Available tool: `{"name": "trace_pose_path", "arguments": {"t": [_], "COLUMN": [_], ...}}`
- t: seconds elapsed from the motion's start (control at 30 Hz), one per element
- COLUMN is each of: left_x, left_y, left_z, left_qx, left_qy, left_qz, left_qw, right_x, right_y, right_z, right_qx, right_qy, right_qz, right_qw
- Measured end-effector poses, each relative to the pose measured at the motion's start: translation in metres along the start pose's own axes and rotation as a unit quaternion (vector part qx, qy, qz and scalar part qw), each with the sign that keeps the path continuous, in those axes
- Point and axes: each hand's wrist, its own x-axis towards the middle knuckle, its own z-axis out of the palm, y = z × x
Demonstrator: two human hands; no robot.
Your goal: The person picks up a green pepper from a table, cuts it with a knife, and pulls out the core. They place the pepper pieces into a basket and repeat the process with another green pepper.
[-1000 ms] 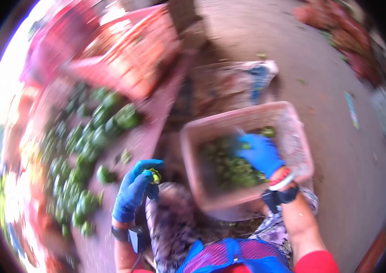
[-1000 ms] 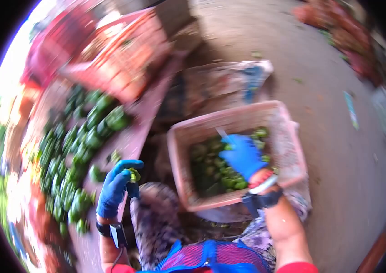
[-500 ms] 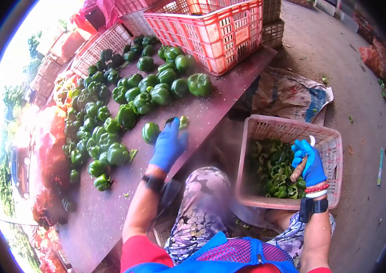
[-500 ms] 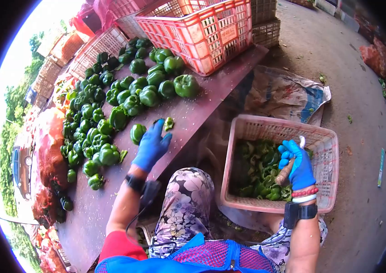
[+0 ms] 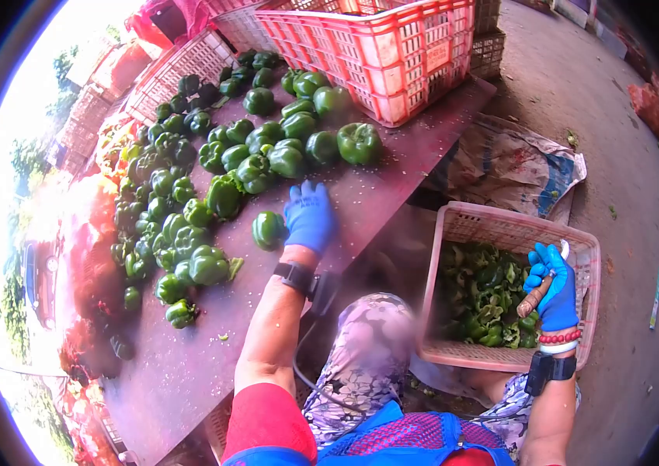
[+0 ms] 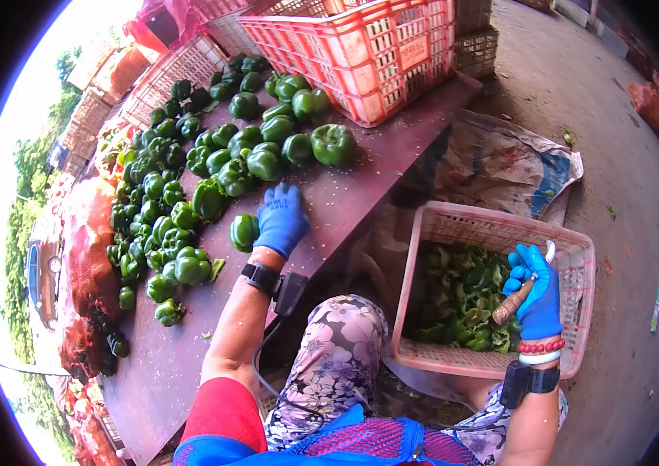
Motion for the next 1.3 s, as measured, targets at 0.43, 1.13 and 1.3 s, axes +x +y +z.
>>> {"name": "trace_pose_path", "arguments": {"t": [0.43, 1.13, 1.3], "left_x": [-0.292, -0.188, -0.177], "left_y": [-0.136, -0.138, -0.140], "left_z": [-0.126, -0.055, -0.040], "left_qx": [0.214, 0.057, 0.029], "left_qy": [-0.433, -0.070, -0.113], "left_qz": [-0.204, -0.158, -0.212], "left_qw": [0.851, 0.983, 0.970], "right_x": [0.003, 0.001, -0.003], "right_y": [0.017, 0.020, 0.022], "right_z": [0.011, 0.015, 0.018], "right_qx": [-0.053, -0.067, -0.063], "right_qy": [-0.006, -0.004, -0.002], "right_qz": [0.009, 0.008, 0.018], "right_qw": [0.999, 0.998, 0.998]}}
